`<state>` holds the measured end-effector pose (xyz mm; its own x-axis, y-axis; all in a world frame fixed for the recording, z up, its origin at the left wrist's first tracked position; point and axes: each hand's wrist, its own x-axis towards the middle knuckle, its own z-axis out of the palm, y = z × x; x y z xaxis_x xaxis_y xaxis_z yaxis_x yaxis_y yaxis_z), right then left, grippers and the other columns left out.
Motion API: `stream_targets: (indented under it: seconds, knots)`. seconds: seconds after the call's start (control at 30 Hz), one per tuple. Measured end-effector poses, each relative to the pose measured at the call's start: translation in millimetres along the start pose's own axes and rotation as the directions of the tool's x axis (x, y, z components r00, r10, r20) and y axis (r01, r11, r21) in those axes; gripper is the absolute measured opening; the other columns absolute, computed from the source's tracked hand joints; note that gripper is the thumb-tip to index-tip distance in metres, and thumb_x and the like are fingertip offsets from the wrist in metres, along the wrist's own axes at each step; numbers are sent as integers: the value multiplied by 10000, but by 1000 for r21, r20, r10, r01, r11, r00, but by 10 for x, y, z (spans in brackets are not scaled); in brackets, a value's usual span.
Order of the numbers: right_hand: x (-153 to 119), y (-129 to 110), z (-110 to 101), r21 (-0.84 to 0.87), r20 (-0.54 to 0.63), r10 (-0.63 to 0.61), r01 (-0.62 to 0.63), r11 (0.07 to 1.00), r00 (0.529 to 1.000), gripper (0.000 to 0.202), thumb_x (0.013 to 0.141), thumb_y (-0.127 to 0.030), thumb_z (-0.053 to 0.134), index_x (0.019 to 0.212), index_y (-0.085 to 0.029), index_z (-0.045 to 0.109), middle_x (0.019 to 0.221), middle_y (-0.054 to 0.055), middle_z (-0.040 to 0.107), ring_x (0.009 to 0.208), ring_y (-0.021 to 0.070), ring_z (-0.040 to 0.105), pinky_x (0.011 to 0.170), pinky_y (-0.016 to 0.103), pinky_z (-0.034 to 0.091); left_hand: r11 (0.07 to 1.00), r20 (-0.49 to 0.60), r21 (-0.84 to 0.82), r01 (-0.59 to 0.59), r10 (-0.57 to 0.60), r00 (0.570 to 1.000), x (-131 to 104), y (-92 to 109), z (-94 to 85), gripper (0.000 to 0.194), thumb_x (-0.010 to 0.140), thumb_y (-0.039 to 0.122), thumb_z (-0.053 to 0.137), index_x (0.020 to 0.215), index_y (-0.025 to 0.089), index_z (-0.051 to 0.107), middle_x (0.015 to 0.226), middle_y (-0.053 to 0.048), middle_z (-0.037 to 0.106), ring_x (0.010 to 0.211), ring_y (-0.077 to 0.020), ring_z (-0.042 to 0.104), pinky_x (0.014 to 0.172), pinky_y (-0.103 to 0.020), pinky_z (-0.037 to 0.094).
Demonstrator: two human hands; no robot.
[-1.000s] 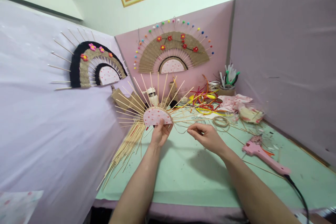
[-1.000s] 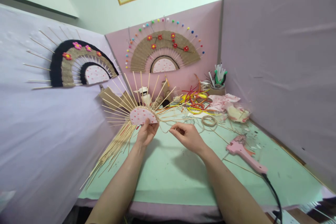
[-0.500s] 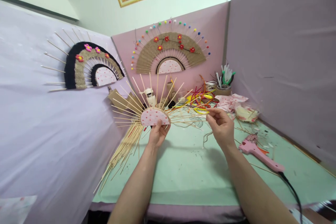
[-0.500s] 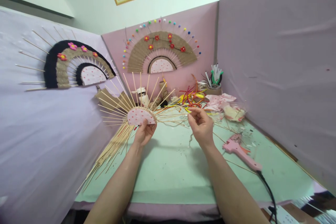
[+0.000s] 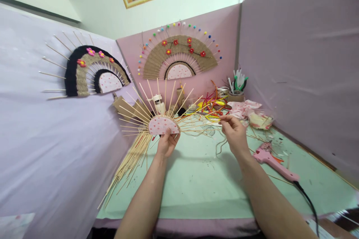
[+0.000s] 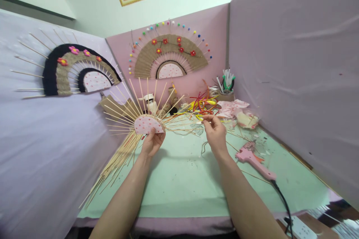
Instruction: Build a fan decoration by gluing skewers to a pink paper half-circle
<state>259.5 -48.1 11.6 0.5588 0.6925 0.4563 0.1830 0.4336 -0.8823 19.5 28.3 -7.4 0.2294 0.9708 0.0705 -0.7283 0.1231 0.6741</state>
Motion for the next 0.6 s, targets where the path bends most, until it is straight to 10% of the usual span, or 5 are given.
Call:
stream_targets:
  seconds: [0.13,0.4,0.6]
  knots:
    - [-13,-16,7,30,-29,95,-94,995,995,224,737,-364,618,866,-180,628,652,-34,533,501,88,382,462,224,288,1000,2,5,-11,11,1000,-1,9,14,232,795,244,743,999,232,633,961,-2,734,878,-123,684,947,-321,496]
    - [-158,-116,46,-190,-94,-185,164,968,978,145,806,-326,600,821,-184,626,653,-13,574,512,100,432,496,235,352,999,-33,-11,-47,46,998,14,0,16,209,793,224,743,971,230,633,932,7,735,856,-112,685,935,-301,507]
    - [-338,-119,198,-260,182,-205,249,933,962,176,855,-348,576,776,-196,616,604,-14,578,509,110,446,543,243,373,998,-61,-44,-55,53,997,13,19,36,184,815,195,718,979,213,638,925,-7,737,851,-118,687,953,-314,503]
